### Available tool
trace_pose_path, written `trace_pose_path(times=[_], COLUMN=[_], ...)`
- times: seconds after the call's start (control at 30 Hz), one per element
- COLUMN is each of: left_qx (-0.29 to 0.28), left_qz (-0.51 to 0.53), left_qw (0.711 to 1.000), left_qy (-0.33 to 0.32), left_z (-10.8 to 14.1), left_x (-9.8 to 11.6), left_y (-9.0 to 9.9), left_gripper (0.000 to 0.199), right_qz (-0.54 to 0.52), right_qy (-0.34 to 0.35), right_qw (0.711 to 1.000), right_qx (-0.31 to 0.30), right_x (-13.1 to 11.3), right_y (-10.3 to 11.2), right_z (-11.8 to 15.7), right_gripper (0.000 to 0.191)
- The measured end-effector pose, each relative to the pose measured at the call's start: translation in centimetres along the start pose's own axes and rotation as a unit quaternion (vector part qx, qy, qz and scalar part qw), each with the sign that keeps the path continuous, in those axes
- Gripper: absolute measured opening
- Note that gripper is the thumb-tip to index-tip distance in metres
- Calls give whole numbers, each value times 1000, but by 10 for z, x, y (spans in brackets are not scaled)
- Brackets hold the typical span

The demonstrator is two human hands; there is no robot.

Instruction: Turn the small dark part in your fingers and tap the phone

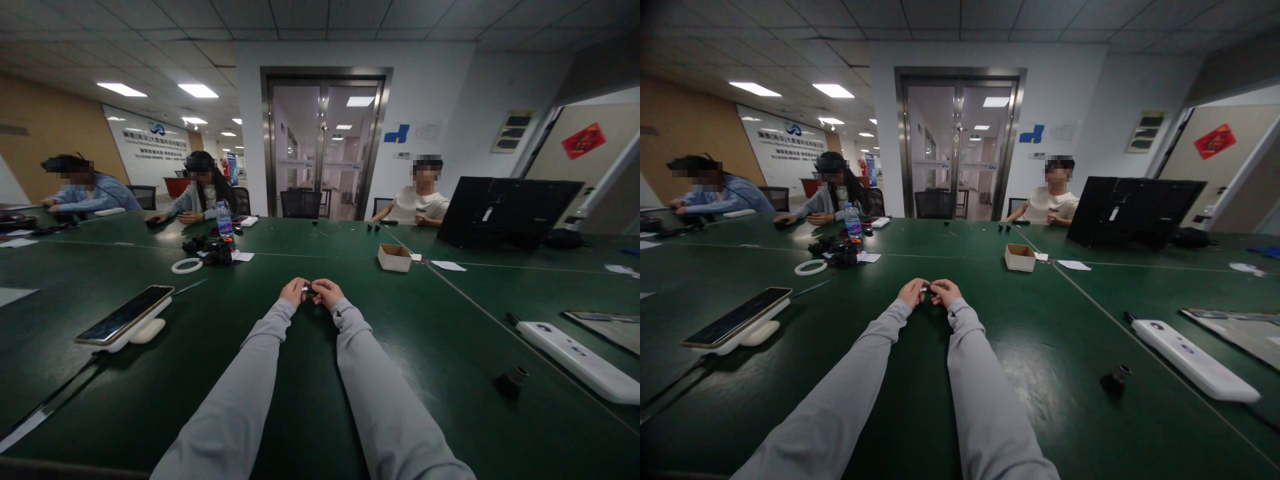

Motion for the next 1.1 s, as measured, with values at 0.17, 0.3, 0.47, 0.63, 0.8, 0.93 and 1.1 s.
trace_pose_path(times=[0.17,0.3,0.47,0.63,0.8,0.93,1.1], left_qx=[-18,-15,-24,-35,-59,-5,70], left_qz=[98,99,53,41,42,2,-69], left_qw=[994,994,998,998,996,996,981], left_qy=[34,37,25,39,54,93,165], left_z=[-4,-2,2,14,27,30,63], left_x=[-2,-2,-2,-7,-10,-18,-25], left_y=[0,1,-1,-1,26,104,221], left_gripper=[29,29,27,21,19,29,48], right_qz=[14,43,96,269,409,456,497], right_qy=[-2,16,72,169,218,224,241], right_qw=[1000,999,993,947,885,853,833], right_qx=[-2,-14,-14,40,-36,-121,12], right_x=[-3,-5,-8,-24,-36,-66,-166], right_y=[-4,-8,-12,-12,-28,-16,94], right_z=[4,6,11,25,56,108,191], right_gripper=[27,31,32,21,18,22,30])
Point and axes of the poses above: each hand's wrist, its own z-axis away from the middle knuckle, its own y-axis out of the back of the hand, x = y × z, the point moved 9 cm from there along -z, towards the middle knuckle, and after that the axes turned 5 degrees about x, right-handed, at the moved point
